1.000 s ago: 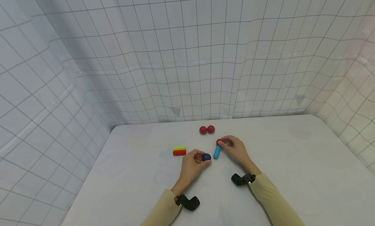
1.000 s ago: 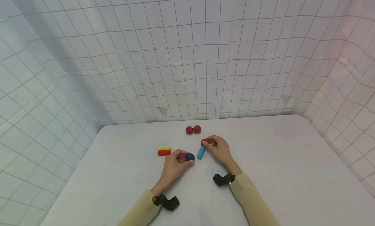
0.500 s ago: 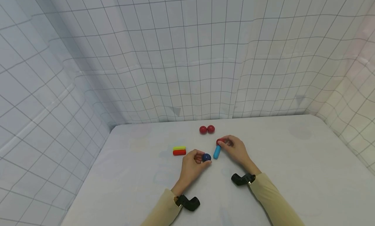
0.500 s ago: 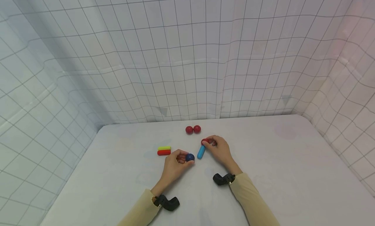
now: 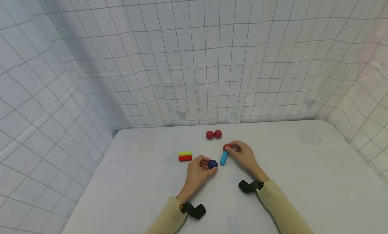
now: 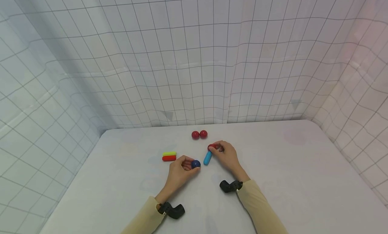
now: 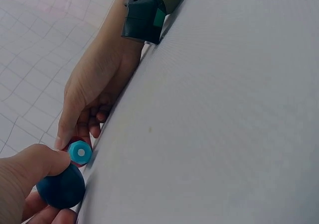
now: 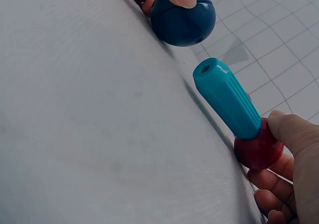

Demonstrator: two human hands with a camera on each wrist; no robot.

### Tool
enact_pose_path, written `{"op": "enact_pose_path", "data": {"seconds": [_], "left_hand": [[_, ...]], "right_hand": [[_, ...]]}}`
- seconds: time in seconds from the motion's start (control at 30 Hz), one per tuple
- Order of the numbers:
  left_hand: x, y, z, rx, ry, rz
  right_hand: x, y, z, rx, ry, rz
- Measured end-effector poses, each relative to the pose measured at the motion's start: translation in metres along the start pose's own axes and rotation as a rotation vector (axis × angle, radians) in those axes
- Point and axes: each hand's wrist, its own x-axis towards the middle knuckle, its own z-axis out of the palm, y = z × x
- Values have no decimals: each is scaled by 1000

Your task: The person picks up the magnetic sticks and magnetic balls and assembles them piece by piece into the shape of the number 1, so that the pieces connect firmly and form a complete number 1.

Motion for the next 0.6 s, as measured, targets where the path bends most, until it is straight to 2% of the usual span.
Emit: {"op": "enact_pose_path", "data": {"seconds": [0.27,0.6], "left_hand": [[-1,-1,-1,-14,-9,-12],[-2,0,2,-12,-3,2]], "right_hand": [[1,0,1,-1,6,-10],[1,-1,0,3,8,-17]]}}
